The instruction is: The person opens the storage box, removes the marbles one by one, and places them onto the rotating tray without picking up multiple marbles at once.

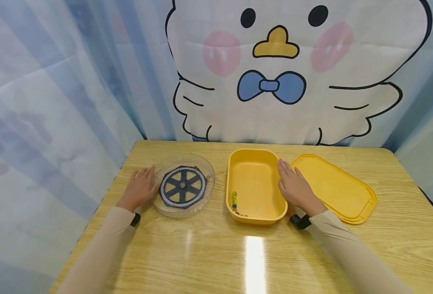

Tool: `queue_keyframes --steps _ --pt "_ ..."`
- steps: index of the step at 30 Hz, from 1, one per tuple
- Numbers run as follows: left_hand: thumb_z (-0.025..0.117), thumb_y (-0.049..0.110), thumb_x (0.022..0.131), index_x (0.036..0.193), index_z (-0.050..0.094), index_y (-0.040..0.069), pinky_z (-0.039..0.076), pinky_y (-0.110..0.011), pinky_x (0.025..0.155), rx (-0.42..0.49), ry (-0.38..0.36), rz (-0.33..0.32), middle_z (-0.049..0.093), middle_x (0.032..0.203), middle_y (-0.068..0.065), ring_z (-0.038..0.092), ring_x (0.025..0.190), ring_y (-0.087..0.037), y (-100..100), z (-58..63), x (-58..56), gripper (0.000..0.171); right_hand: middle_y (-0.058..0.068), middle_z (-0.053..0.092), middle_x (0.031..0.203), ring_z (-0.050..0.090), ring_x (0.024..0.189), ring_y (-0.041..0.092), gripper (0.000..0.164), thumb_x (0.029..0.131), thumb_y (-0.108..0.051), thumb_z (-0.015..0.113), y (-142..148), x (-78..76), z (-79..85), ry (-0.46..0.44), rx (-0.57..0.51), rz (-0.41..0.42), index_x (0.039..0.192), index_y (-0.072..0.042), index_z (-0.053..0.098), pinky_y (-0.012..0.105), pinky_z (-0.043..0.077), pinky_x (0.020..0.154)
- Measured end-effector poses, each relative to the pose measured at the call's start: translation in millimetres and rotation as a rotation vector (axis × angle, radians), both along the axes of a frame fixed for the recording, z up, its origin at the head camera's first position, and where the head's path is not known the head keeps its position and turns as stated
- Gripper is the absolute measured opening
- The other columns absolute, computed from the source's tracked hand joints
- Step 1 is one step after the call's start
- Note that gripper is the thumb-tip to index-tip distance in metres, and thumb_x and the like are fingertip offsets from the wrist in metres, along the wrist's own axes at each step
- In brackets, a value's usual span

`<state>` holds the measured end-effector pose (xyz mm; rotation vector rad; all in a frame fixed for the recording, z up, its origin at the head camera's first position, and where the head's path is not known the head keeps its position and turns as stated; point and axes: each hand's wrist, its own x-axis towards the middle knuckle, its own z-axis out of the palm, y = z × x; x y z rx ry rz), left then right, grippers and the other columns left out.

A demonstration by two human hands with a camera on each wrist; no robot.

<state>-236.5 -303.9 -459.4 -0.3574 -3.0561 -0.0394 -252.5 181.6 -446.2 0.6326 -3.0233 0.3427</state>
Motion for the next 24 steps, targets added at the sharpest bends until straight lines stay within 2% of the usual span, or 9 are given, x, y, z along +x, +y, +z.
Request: queue_keyframes --steps 6,9,12,24 --pt "0.047 0.032 0.096 0.142 0.032 -0.007 0.035 -0.056 0.101 -0.053 0.029 0.021 0.057 0.122 -0.027 0.052 0.115 -0.042 0.6 2.3 0.8 0.061 0.024 0.017 0.154 0.019 0.143 0.039 0.057 0.098 -0.016 0.034 0.7 -1.1 -1.0 -0.012 0.011 0.001 0.147 0.007 0.018 0.058 0.014 0.113" --pt "0.049 0.030 0.095 0.131 0.043 -0.007 0.040 -0.056 0.093 -0.053 0.067 0.040 0.060 0.111 -0.027 0.056 0.105 -0.043 -0.2 3.2 0.2 0.052 0.025 0.017 0.154 0.019 0.142 0.039 0.056 0.098 -0.016 0.034 1.0 -1.6 -1.1 -0.004 0.012 0.004 0.146 0.008 0.018 0.058 0.015 0.112" --pt "0.052 0.028 0.094 0.117 0.048 -0.006 0.043 -0.055 0.086 -0.065 0.107 0.047 0.059 0.102 -0.026 0.057 0.096 -0.042 -2.2 3.6 -0.4 0.041 0.024 0.017 0.154 0.020 0.142 0.039 0.056 0.098 -0.016 0.035 1.0 -1.7 -0.9 0.001 0.012 0.007 0.146 0.007 0.019 0.058 0.016 0.112" --pt "0.054 0.015 0.088 0.105 0.050 -0.003 0.045 -0.053 0.079 -0.110 0.200 -0.054 0.055 0.089 -0.021 0.056 0.085 -0.039 -9.6 7.0 -3.6 0.025 0.025 0.016 0.154 0.019 0.142 0.040 0.057 0.099 -0.019 0.035 3.4 -2.8 2.0 -0.021 0.032 0.024 0.146 0.008 0.018 0.058 0.015 0.112"
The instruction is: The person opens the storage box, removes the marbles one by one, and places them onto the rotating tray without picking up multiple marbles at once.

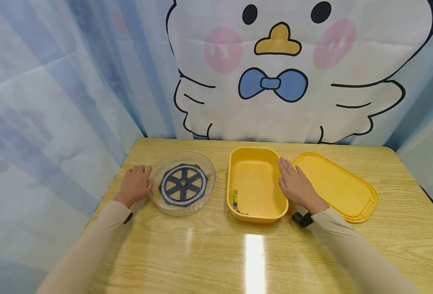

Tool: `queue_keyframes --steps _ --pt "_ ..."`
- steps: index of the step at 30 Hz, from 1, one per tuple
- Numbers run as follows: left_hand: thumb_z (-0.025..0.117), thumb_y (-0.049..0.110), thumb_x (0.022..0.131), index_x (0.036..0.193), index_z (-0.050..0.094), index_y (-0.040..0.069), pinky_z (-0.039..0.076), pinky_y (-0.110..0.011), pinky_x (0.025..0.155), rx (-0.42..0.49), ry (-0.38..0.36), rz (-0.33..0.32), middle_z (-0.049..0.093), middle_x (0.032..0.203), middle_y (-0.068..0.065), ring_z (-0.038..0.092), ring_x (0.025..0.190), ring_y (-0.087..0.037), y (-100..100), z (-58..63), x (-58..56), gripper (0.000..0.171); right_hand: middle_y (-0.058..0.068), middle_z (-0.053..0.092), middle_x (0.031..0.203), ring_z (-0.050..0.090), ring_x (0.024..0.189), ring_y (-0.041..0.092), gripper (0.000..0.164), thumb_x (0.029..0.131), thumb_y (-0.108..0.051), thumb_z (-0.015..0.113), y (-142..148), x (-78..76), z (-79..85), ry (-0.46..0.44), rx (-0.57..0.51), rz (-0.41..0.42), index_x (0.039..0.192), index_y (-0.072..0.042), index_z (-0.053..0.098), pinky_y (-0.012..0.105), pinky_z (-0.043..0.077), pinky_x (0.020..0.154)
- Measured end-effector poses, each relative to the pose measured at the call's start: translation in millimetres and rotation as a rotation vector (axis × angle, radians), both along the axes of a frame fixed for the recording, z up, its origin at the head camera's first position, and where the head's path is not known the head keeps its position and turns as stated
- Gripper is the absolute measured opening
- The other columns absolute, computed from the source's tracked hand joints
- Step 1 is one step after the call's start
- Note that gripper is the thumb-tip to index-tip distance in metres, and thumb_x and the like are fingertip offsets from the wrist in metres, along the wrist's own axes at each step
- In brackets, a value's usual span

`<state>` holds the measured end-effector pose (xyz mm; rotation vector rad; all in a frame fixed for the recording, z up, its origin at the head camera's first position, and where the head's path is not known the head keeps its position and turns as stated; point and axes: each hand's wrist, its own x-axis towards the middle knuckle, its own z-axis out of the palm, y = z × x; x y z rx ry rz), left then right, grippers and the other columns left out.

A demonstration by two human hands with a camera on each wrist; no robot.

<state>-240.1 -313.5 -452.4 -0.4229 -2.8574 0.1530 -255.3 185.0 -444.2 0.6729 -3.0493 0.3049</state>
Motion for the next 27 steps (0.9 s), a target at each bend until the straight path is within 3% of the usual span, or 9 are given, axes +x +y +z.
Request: queue_keyframes --steps 9,13,17,22,27 --pt "0.053 0.014 0.087 0.107 0.051 -0.004 0.046 -0.052 0.081 0.006 0.000 -0.001 0.056 0.093 -0.022 0.056 0.087 -0.038 2.4 -1.4 -3.5 0.027 0.027 0.017 0.153 0.018 0.141 0.042 0.061 0.100 -0.026 0.039 1.1 -2.7 21.0 0.013 0.088 0.038 0.145 0.010 0.019 0.060 0.017 0.112" --pt "0.054 0.013 0.086 0.104 0.050 -0.003 0.046 -0.052 0.081 0.004 -0.001 0.013 0.056 0.093 -0.022 0.056 0.088 -0.039 3.9 -2.0 -2.8 0.025 0.027 0.018 0.153 0.018 0.142 0.042 0.062 0.100 -0.026 0.040 -3.1 -7.9 46.7 0.040 0.119 0.082 0.146 0.009 0.018 0.058 0.016 0.112" --pt "0.053 0.013 0.087 0.105 0.050 -0.004 0.046 -0.052 0.081 0.006 0.001 0.023 0.056 0.094 -0.023 0.056 0.088 -0.039 4.1 -2.7 -1.4 0.025 0.026 0.022 0.152 0.021 0.141 0.040 0.062 0.099 -0.027 0.043 -16.4 -12.0 78.3 0.030 0.074 0.146 0.146 0.007 0.021 0.056 0.018 0.113" --pt "0.053 0.012 0.087 0.107 0.051 -0.004 0.045 -0.051 0.080 0.025 0.011 0.030 0.055 0.094 -0.022 0.056 0.087 -0.038 3.8 -4.1 0.2 0.026 0.020 0.043 0.143 0.041 0.132 0.037 0.050 0.096 -0.021 0.051 -41.9 -20.5 97.9 -0.138 -0.139 0.262 0.140 0.000 0.041 0.052 0.034 0.107" --pt "0.053 0.011 0.086 0.107 0.050 -0.004 0.045 -0.050 0.077 0.042 0.024 0.032 0.055 0.093 -0.022 0.055 0.086 -0.038 2.6 -7.5 0.1 0.026 0.014 0.067 0.116 0.064 0.106 0.026 0.028 0.089 -0.011 0.061 -65.3 -40.9 84.9 -0.414 -0.421 0.368 0.116 -0.004 0.066 0.037 0.052 0.089"
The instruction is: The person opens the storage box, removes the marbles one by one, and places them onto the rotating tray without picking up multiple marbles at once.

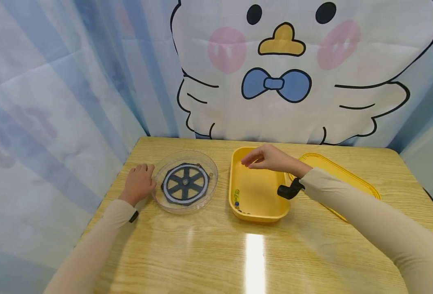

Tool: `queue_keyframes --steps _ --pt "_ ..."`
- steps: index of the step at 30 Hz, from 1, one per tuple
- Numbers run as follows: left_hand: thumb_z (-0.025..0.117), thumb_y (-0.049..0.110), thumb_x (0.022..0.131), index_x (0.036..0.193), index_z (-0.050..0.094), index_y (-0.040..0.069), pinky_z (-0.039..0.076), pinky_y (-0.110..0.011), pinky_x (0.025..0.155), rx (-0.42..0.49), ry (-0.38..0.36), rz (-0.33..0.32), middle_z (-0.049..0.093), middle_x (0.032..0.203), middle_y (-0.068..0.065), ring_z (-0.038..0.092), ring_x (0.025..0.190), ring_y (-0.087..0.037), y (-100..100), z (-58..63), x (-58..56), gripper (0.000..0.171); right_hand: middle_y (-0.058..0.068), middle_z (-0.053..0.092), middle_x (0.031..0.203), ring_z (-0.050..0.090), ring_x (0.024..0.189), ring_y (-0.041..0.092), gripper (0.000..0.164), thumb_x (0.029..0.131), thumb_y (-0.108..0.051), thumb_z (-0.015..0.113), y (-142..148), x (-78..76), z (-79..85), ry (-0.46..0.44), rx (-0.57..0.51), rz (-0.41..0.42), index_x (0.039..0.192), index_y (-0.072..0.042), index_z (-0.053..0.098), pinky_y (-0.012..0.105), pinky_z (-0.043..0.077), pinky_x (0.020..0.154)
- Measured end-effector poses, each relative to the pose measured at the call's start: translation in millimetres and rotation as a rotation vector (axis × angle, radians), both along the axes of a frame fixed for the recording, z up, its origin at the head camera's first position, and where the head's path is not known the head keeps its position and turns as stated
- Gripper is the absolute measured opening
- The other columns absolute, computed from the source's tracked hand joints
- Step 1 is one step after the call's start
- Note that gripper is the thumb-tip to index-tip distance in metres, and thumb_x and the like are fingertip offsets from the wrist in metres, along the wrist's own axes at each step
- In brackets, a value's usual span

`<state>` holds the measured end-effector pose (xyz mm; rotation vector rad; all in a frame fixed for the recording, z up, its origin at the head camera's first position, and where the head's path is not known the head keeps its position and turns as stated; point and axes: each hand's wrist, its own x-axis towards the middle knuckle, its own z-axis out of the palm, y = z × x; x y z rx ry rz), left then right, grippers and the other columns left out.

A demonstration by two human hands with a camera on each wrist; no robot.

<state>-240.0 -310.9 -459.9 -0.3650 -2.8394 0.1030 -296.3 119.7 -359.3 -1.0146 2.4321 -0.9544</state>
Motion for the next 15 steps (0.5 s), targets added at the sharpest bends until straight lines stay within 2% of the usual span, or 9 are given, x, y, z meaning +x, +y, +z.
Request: queue_keyframes --steps 2,6,11,15 --pt "0.052 0.011 0.086 0.107 0.050 -0.004 0.044 -0.050 0.077 0.009 -0.003 0.002 0.055 0.094 -0.022 0.055 0.086 -0.038 -0.5 -1.0 -0.8 0.026 0.016 0.069 0.110 0.067 0.099 0.023 0.026 0.087 -0.011 0.064 -7.0 -8.4 -10.0 -0.104 -0.047 0.018 0.111 -0.002 0.068 0.033 0.054 0.085" --pt "0.052 0.011 0.086 0.107 0.051 -0.004 0.045 -0.051 0.078 0.027 -0.007 0.005 0.055 0.094 -0.022 0.055 0.087 -0.038 1.0 -1.3 -1.5 0.025 0.022 0.068 0.107 0.069 0.092 0.017 0.026 0.084 -0.010 0.067 -16.7 -20.3 -32.3 -0.228 -0.053 0.063 0.106 0.003 0.069 0.031 0.054 0.083" --pt "0.052 0.011 0.086 0.104 0.051 -0.003 0.046 -0.052 0.079 0.039 0.003 0.007 0.055 0.093 -0.022 0.056 0.086 -0.038 1.5 -1.9 -1.2 0.023 0.019 0.071 0.098 0.068 0.083 0.009 0.021 0.080 -0.005 0.070 -26.0 -29.3 -59.7 -0.274 -0.012 0.142 0.098 0.003 0.072 0.026 0.055 0.078" --pt "0.052 0.011 0.086 0.106 0.052 -0.004 0.046 -0.053 0.080 0.042 0.001 0.015 0.056 0.095 -0.023 0.056 0.087 -0.039 0.6 -2.4 -0.4 0.025 0.017 0.073 0.092 0.067 0.077 0.004 0.018 0.077 -0.002 0.072 -32.2 -32.9 -76.7 -0.283 -0.016 0.157 0.094 0.005 0.072 0.023 0.055 0.074"
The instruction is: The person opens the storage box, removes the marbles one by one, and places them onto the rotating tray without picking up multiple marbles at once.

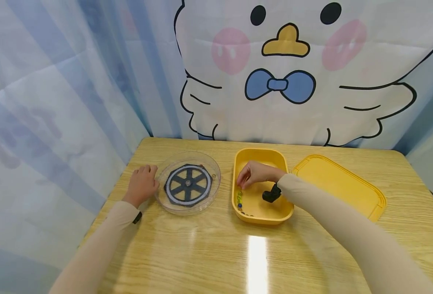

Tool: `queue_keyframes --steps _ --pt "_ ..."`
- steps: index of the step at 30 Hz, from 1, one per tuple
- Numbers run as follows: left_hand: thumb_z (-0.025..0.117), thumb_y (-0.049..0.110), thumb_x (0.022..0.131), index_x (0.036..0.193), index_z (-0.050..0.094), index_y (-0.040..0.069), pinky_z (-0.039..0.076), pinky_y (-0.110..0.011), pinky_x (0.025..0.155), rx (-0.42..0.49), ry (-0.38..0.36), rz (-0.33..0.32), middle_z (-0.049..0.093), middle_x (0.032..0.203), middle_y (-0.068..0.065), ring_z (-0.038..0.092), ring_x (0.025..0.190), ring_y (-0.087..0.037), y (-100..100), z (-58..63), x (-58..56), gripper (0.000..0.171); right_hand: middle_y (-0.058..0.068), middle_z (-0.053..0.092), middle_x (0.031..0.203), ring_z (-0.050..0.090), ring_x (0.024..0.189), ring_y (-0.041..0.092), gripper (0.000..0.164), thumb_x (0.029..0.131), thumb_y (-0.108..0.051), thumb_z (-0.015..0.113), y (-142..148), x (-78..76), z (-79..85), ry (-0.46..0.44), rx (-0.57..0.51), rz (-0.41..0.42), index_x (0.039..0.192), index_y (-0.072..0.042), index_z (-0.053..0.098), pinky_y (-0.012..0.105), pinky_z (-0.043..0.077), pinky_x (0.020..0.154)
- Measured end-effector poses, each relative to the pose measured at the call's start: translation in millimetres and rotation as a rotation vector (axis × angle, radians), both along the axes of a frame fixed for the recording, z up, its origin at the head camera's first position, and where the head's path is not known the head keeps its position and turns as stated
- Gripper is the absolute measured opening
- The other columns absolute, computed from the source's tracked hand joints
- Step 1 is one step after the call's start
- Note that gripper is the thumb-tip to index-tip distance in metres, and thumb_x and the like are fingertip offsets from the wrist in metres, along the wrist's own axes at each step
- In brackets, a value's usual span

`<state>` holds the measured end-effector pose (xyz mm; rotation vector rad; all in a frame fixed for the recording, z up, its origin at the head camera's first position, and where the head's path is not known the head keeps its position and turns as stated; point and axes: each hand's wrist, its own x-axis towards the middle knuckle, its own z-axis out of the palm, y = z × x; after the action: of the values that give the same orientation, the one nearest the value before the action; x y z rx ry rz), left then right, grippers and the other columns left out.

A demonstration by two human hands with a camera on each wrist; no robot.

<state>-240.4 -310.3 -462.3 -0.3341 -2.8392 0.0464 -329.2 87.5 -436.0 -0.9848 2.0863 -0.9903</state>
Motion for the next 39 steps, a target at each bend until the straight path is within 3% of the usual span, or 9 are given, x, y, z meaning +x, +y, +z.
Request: queue_keyframes --steps 8,39 --pt "0.053 0.011 0.086 0.105 0.051 -0.003 0.046 -0.052 0.079 -0.013 0.004 0.002 0.056 0.093 -0.022 0.056 0.085 -0.038 2.3 -0.5 1.2 0.024 0.018 0.072 0.090 0.065 0.076 0.004 0.014 0.075 0.001 0.073 -1.8 1.3 -17.8 0.002 0.000 0.015 0.089 0.006 0.073 0.021 0.054 0.071" --pt "0.053 0.016 0.087 0.105 0.052 -0.003 0.043 -0.052 0.083 -0.071 -0.019 0.024 0.057 0.096 -0.022 0.056 0.091 -0.038 1.8 3.8 -0.9 0.026 0.011 0.072 0.089 0.059 0.071 0.004 0.013 0.073 0.000 0.075 -7.4 3.1 -19.4 0.087 0.059 0.077 0.085 -0.001 0.075 0.018 0.051 0.067"
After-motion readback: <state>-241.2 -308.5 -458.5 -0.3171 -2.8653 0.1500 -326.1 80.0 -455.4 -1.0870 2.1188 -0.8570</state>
